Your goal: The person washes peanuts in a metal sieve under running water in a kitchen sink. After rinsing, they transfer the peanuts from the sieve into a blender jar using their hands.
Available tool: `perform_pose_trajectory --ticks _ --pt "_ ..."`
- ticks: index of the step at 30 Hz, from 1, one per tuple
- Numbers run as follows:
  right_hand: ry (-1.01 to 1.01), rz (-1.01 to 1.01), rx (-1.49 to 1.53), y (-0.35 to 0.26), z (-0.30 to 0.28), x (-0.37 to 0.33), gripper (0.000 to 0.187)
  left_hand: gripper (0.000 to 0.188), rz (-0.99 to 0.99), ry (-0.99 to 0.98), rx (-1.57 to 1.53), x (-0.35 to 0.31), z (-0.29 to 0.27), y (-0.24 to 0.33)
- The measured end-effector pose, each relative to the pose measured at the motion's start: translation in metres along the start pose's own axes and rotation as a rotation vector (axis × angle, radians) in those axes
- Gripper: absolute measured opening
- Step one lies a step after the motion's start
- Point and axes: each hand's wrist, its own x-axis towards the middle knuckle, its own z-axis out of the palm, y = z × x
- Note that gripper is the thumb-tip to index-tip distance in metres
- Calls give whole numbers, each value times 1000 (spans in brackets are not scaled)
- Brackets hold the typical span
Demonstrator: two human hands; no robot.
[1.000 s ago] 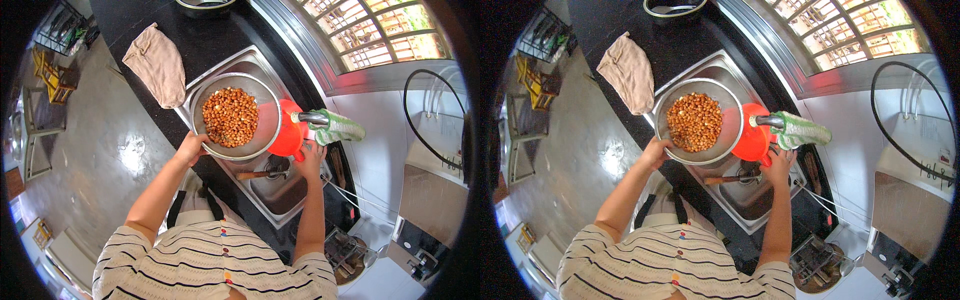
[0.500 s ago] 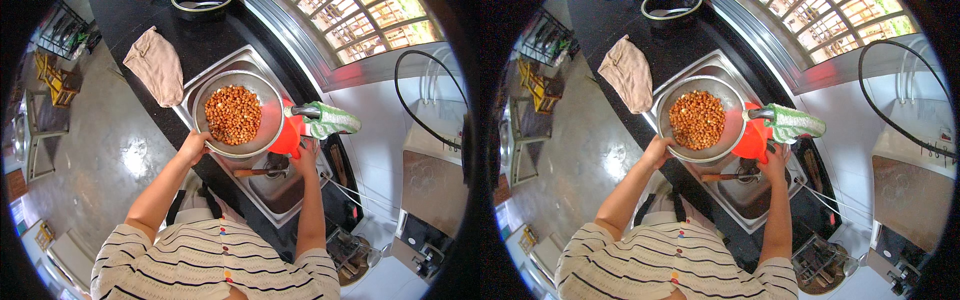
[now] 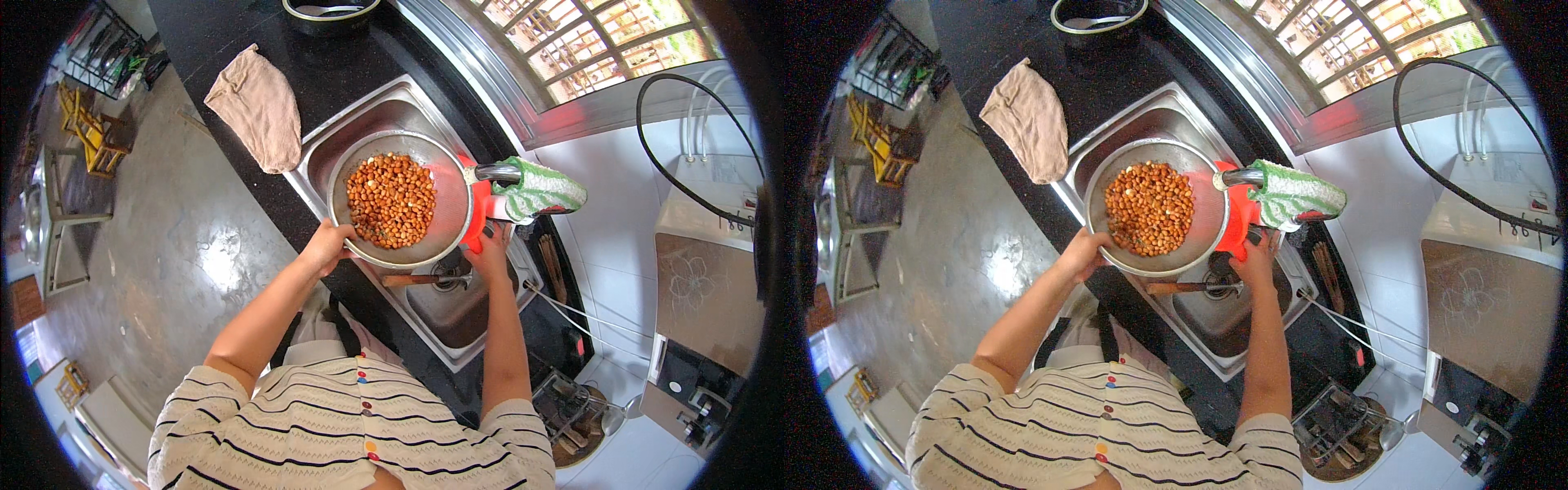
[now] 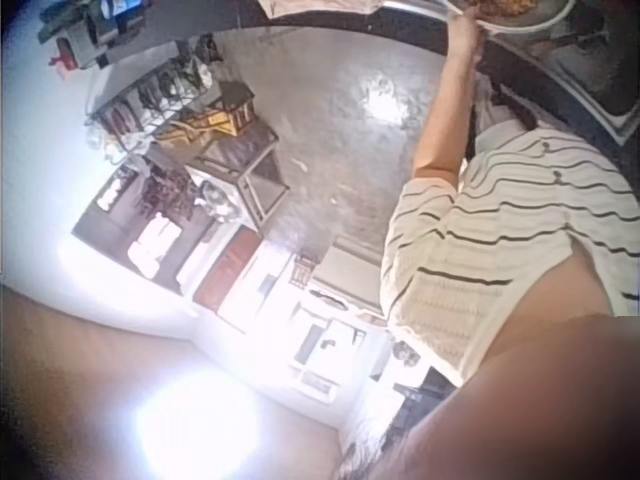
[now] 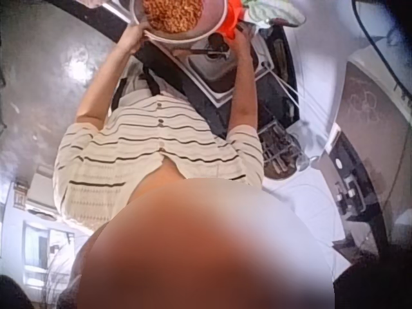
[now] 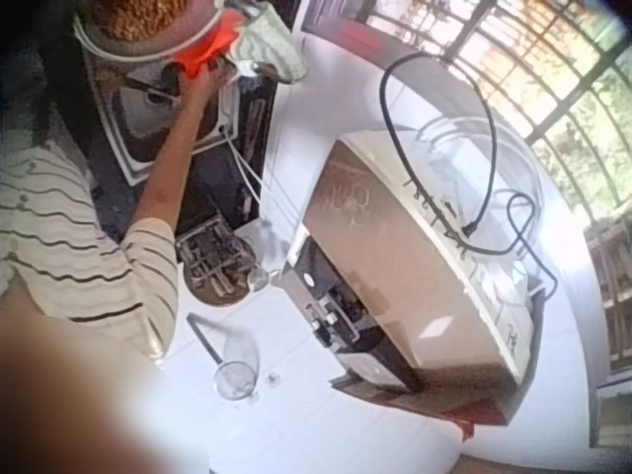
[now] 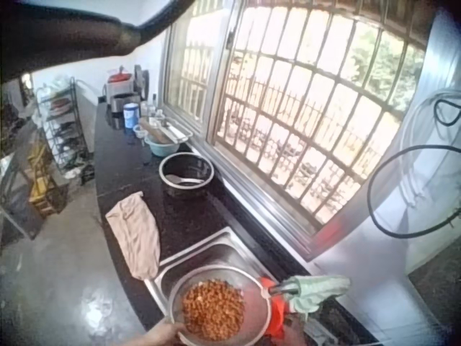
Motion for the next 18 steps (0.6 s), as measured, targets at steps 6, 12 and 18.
perform_pose_trajectory --ticks 6,12,18 --pt "20 -15 26 0 4 0 58 33 -1 -12 -41 3 0 -8" --pt "26 -1 36 -7 0 0 55 29 -19 -1 -10 -4 5 -4" --pt "35 -11 108 6 10 3 51 26 -3 -15 -46 -13 9 1"
